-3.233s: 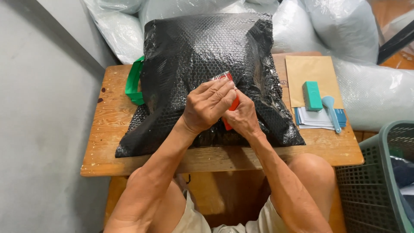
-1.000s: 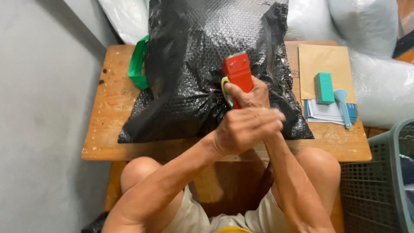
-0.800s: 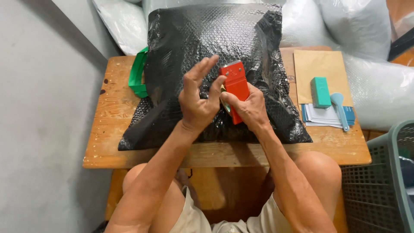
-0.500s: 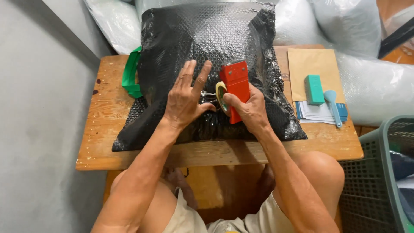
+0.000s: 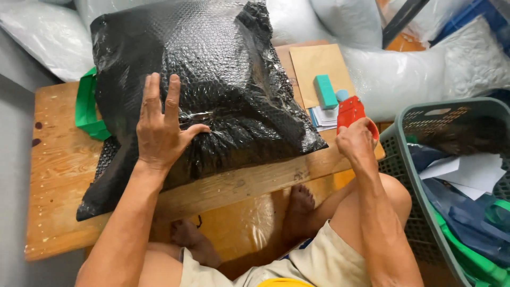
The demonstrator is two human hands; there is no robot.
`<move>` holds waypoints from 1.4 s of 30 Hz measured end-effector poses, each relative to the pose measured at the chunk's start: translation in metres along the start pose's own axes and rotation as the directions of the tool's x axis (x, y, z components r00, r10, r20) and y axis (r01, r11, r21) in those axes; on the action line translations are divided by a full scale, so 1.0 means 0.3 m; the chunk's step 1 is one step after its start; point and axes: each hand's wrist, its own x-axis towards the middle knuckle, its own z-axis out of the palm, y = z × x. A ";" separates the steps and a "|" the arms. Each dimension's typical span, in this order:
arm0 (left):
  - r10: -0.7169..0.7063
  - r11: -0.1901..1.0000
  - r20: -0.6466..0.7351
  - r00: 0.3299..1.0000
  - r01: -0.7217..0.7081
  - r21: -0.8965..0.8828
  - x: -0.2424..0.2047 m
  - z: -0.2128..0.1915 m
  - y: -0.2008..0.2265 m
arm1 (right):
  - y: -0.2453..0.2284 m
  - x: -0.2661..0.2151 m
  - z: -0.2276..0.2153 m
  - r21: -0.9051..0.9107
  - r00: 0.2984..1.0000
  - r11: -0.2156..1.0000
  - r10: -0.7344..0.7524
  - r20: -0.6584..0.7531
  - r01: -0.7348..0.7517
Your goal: Sealing a black bubble mailer by folding the edges and applying tape with a handheld dispenser.
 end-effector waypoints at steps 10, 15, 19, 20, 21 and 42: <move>-0.065 0.998 -0.012 0.998 0.065 -0.017 -0.019 0.013 -0.011 | -0.074 -0.125 0.023 -0.178 0.988 0.976 -0.108 0.110 0.126; -0.041 0.991 0.020 0.999 0.043 -0.129 -0.021 0.009 -0.013 | -0.284 -0.314 -0.243 -0.286 0.753 0.835 -0.548 -0.365 0.470; -0.035 0.963 -0.030 0.999 0.025 -0.268 -0.018 0.032 -0.023 | -0.585 -0.454 -0.276 0.235 0.608 0.568 -0.667 -0.430 0.789; -0.047 0.941 -0.079 0.996 0.018 -0.338 -0.014 0.045 -0.027 | -0.639 -0.470 -0.246 0.445 0.630 0.475 -0.707 -0.321 0.759; -0.062 0.914 -0.128 0.990 0.005 -0.406 -0.008 0.057 -0.031 | -0.693 -0.487 -0.217 0.635 0.621 0.375 -0.754 -0.214 0.675; -0.466 -0.520 0.664 0.584 0.427 -0.740 0.114 -0.027 -0.003 | -0.930 -0.414 0.033 0.942 0.591 0.264 -0.734 0.336 -0.207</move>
